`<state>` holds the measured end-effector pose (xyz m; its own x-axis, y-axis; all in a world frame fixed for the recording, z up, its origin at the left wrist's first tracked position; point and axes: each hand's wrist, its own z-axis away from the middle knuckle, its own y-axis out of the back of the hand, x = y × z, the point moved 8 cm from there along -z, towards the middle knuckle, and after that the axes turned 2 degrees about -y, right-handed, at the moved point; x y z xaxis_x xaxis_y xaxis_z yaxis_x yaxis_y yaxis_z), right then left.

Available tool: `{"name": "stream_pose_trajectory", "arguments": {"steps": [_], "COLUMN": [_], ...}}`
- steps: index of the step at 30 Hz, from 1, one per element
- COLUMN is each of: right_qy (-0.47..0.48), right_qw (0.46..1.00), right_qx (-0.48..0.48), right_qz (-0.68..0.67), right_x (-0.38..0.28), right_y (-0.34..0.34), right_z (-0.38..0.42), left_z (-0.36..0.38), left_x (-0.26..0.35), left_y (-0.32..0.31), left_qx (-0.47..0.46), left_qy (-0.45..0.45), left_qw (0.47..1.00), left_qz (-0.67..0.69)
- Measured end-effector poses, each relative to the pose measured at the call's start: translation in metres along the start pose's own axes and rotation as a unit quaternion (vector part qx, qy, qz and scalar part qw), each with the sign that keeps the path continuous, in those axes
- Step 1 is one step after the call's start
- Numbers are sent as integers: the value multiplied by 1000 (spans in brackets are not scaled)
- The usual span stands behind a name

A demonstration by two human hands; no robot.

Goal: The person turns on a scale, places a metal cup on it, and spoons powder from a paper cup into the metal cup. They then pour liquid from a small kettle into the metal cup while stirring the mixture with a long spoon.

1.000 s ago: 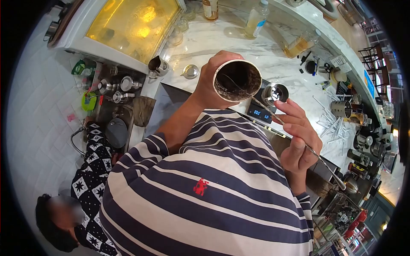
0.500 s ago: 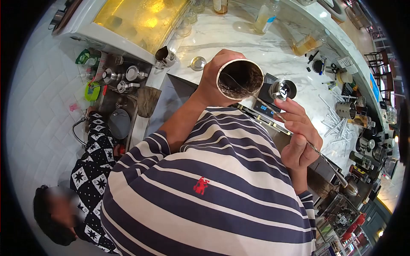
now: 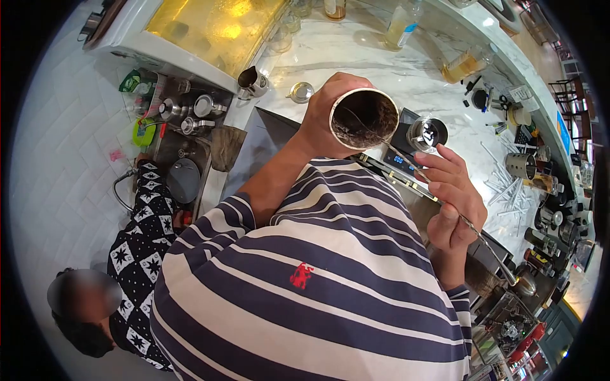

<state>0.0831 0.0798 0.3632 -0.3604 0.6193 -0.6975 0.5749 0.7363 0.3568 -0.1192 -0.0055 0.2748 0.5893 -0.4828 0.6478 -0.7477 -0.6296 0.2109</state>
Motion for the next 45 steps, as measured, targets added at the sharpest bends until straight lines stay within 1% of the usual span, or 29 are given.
{"name": "stream_pose_trajectory", "arguments": {"steps": [3, 6, 8, 12, 15, 18, 19, 21, 24, 27, 30, 31, 34, 36, 37, 38, 40, 43, 45], "right_qy": [5, 0, -23, -20, -42, -153, -163, -183, -237, -291, -322, -322, -335, -330, -327, -305, -306, -348, -370], "right_qw": [1000, 999, 995, 991, 986, 955, 954, 939, 905, 866, 831, 828, 802, 800, 798, 809, 809, 802, 792], "right_qx": [-2, 31, 72, 112, 138, 215, 201, 220, 256, 294, 318, 320, 359, 382, 400, 399, 415, 447, 458], "right_qz": [-11, -32, -61, -64, -84, -135, -152, -189, -243, -282, -325, -330, -340, -325, -311, -305, -283, -190, -160], "right_x": [-4, 1, 6, 11, 16, 38, 43, 56, 80, 105, 121, 125, 127, 125, 123, 123, 122, 125, 132], "right_y": [-3, -3, -5, -5, -2, 8, 10, 18, 28, 31, 32, 35, 53, 78, 92, 107, 130, 151, 154], "right_z": [-4, -3, -2, -4, -3, 9, 10, 14, 28, 47, 65, 71, 87, 101, 110, 118, 132, 154, 167], "left_z": [0, 3, 5, 11, 7, 3, 3, 6, 8, 5, 8, 11, 18, 18, 19, 20, 22, 19, 15], "left_x": [-1, -3, -4, -10, -15, -11, -13, -16, -21, -18, -22, -26, -36, -38, -42, -47, -55, -61, -61], "left_y": [0, -1, -1, 0, -3, -7, -7, -12, -16, -18, -22, -24, -34, -38, -41, -43, -49, -56, -62], "left_qx": [-12, 30, 57, 118, 39, 15, 20, 29, -6, -32, -56, -57, -53, -41, -48, -53, -62, -77, -79], "left_qy": [-9, -28, -21, -22, -4, -11, -9, -5, 28, 30, 70, 82, 113, 127, 135, 138, 145, 135, 126], "left_qw": [1000, 999, 998, 992, 999, 999, 999, 999, 999, 998, 994, 994, 992, 991, 989, 989, 987, 988, 989], "left_qz": [-16, -20, 0, 43, -18, -39, -32, -16, -30, -46, -62, -51, -15, 9, 27, 29, 35, 1, -17]}}
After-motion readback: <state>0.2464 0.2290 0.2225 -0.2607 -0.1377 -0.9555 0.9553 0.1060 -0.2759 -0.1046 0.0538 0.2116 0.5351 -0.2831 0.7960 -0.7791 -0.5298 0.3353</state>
